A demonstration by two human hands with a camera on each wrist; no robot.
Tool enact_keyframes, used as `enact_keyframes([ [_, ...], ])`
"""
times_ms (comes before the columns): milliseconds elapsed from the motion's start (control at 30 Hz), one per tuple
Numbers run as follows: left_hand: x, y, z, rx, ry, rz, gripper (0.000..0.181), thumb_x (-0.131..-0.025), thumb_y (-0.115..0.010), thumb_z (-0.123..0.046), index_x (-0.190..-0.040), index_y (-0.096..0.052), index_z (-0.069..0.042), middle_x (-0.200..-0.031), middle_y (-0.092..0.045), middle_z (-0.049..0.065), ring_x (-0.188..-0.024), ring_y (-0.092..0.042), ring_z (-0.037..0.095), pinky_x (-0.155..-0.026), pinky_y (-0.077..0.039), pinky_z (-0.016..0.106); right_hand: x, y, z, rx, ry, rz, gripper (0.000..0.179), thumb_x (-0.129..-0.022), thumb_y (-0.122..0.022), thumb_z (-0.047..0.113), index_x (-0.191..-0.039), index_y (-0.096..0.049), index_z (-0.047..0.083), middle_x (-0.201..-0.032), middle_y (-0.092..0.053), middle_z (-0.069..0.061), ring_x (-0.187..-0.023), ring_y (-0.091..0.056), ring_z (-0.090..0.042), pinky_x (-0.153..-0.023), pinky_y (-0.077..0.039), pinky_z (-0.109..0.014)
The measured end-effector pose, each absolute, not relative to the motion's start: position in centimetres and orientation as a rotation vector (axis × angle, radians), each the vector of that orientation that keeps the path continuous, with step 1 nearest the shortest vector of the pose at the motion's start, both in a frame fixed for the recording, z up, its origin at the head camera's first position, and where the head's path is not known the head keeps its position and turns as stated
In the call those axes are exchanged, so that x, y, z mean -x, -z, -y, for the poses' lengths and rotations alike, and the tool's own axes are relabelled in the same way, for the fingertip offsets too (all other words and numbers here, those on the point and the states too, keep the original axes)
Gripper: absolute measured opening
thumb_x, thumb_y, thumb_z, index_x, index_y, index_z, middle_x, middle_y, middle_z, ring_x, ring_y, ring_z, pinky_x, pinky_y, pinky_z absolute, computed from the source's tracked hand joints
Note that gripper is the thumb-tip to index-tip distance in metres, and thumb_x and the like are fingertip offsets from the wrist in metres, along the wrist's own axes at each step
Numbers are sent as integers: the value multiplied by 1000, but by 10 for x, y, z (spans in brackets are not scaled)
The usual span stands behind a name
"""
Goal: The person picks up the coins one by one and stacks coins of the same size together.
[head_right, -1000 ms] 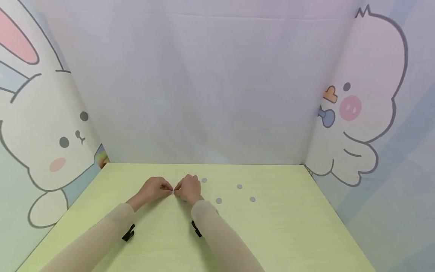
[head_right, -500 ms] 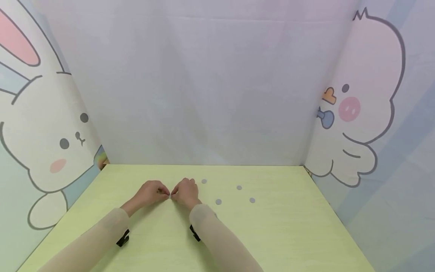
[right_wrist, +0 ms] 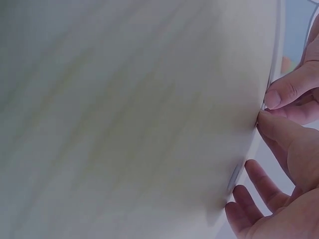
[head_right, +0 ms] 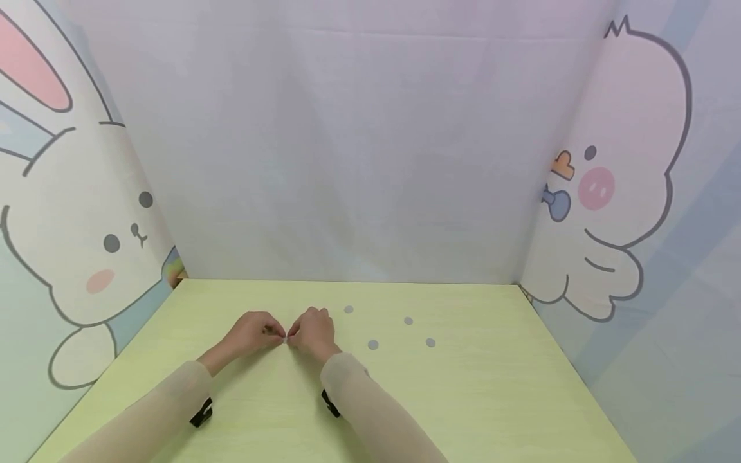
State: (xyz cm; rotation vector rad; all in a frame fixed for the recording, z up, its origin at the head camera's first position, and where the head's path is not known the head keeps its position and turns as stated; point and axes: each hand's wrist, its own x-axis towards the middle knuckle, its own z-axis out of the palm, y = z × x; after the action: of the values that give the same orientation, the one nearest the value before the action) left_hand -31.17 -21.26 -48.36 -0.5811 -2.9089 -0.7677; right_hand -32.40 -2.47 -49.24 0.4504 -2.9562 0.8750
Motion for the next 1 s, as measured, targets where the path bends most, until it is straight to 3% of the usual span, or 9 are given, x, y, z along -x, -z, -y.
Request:
enact_keyframes([
  [600, 299, 484, 218, 561, 855, 2919, 7, -88, -88, -13, -88, -84, -19, -89, -75, -9, -87, -69, 13, -81, -57, 39, 312, 490, 28, -555, -783, 2938, 8, -84, -92, 28, -79, -87, 29, -99, -72, 7, -89, -52, -15, -73, -43, -26],
  [1000, 291, 483, 224, 651, 840, 2902, 6, -86, -88, -12, -88, -84, -16, -88, -77, -7, -90, -71, 18, -82, -57, 41, 304, 487, 32, -631, -713, 2934, 8, -85, -91, 30, -78, -86, 30, -98, -76, 11, -86, -56, -16, -76, -47, -28],
])
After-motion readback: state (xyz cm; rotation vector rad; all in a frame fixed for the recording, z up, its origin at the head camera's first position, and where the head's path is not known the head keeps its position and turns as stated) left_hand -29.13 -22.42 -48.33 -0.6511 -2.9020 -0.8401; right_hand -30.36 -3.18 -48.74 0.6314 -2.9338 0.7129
